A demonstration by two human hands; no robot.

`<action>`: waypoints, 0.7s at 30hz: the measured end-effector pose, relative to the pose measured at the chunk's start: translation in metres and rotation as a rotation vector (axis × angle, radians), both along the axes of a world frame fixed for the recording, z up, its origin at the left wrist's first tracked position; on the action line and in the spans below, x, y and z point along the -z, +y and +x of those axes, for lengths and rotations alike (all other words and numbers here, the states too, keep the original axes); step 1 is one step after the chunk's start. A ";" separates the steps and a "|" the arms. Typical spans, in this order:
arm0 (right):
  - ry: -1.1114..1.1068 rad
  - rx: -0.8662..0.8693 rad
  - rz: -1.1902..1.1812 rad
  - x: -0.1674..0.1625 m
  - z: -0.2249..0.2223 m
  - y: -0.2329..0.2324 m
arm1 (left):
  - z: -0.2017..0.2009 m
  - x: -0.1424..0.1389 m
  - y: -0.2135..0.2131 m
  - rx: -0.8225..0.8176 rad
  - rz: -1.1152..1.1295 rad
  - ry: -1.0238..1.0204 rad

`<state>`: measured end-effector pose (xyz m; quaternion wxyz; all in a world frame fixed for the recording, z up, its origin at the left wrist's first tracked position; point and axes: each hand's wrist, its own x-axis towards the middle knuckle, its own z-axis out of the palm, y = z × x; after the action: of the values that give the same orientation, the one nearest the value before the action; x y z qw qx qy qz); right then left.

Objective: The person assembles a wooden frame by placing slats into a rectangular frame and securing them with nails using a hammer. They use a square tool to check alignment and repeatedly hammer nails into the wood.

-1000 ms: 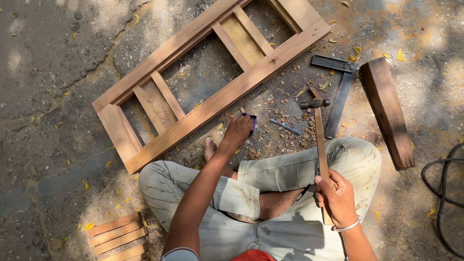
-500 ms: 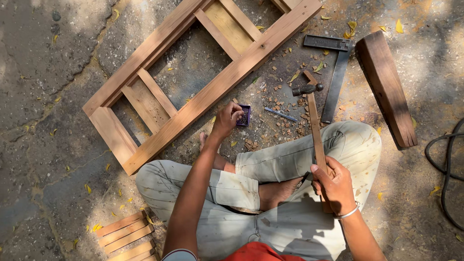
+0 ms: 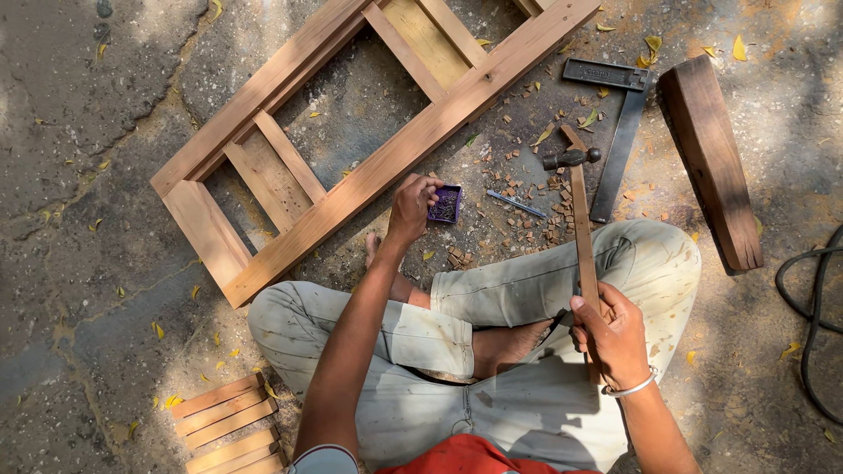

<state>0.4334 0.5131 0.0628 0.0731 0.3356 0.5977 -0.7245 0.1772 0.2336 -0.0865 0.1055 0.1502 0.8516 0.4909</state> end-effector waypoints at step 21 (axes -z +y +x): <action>-0.145 0.105 -0.022 0.016 -0.010 -0.006 | -0.186 0.009 0.032 0.053 0.112 0.130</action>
<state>0.4231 0.5068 0.0464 0.0817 0.4170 0.5643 -0.7078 -0.0088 0.2653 -0.0960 0.0543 0.2100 0.8237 0.5239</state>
